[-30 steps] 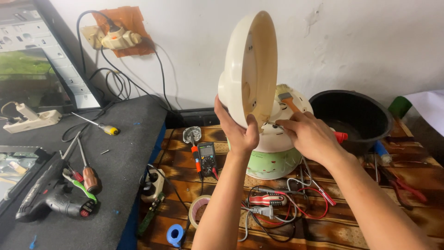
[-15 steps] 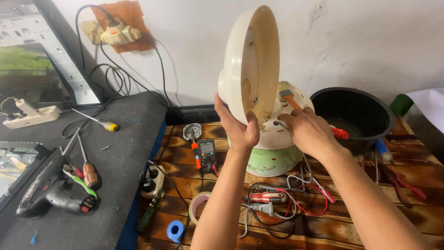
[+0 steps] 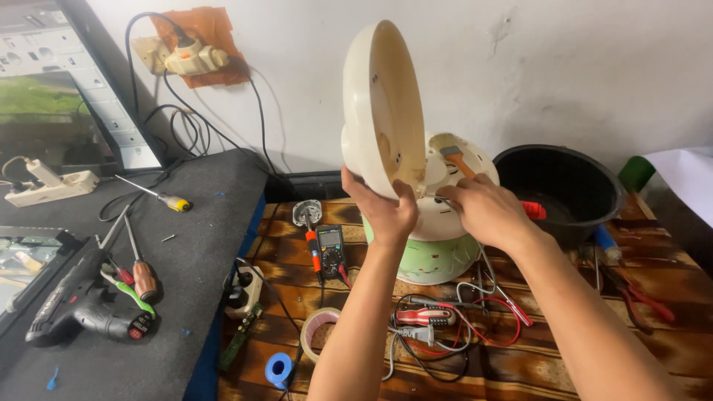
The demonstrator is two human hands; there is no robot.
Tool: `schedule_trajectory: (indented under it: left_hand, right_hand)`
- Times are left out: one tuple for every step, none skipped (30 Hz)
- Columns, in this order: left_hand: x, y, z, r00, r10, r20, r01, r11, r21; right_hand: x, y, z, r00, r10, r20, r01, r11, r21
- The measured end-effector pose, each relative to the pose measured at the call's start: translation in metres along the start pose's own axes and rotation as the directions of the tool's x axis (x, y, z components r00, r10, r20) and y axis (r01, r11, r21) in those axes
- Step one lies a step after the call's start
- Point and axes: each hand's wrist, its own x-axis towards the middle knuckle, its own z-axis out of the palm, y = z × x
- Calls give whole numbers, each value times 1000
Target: Cleaning and disassembling a rice cooker using a brush and a pry tool
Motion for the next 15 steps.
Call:
schedule_trajectory:
  left_hand:
    - [2,0,-2,1000,1,-1,-1,1000,-1]
    - [5,-2,-2,1000,-8,-27,8,1000,-21]
    - [9,-3,-1,998,-18,-52,16,999,-41]
    - [10,-7,-3,999,-15,-52,12,999,-48]
    - [11,-11,-6,998,-21,-54,21,1000,-7]
    - [11,-15,-10,998,-32,-59,34,999,40]
    - [12,-13,-10,998,-32,-60,35,999,39]
    - [14,-11,-9,997,-37,-60,39,999,28]
    - [16,-10,-9,997,-42,-61,44,999,18]
    - [17,-9,-8,997,-43,-60,45,999,21]
    - [17,-8,-8,998,-40,-55,40,999,-1]
    - [17,-6,-7,998,-38,-50,37,999,-24]
    - [16,-6,-7,998,-40,-49,39,999,-22]
    - [15,-6,-5,999,-27,-32,26,999,-22]
    - [15,-6,-4,1000,-14,-16,14,1000,-23]
  right_hand:
    - [1,-1,1,1000,-1,-1,1,1000,-1]
    - [2,0,2,999,6,-32,-6,1000,-17]
    - [4,0,3,998,12,-64,-14,999,-33]
    - [6,8,10,997,15,-70,-18,999,-36]
    - [8,16,17,994,27,-111,-30,999,-21]
    - [9,23,25,989,36,-143,-37,999,-4]
    - [8,20,23,989,36,-143,-38,999,-6]
    - [8,17,21,985,45,-166,-51,998,-34]
    - [8,13,19,980,52,-190,-65,996,-61]
    - [8,7,17,981,51,-187,-63,996,-59]
    - [7,1,15,974,51,-221,-74,992,-99]
    - [5,-5,12,966,50,-254,-87,987,-138]
    - [14,7,28,967,50,-251,-87,987,-137]
    - [23,19,42,955,-2,-297,-58,980,-192]
    - [31,31,56,939,-56,-340,-31,969,-247]
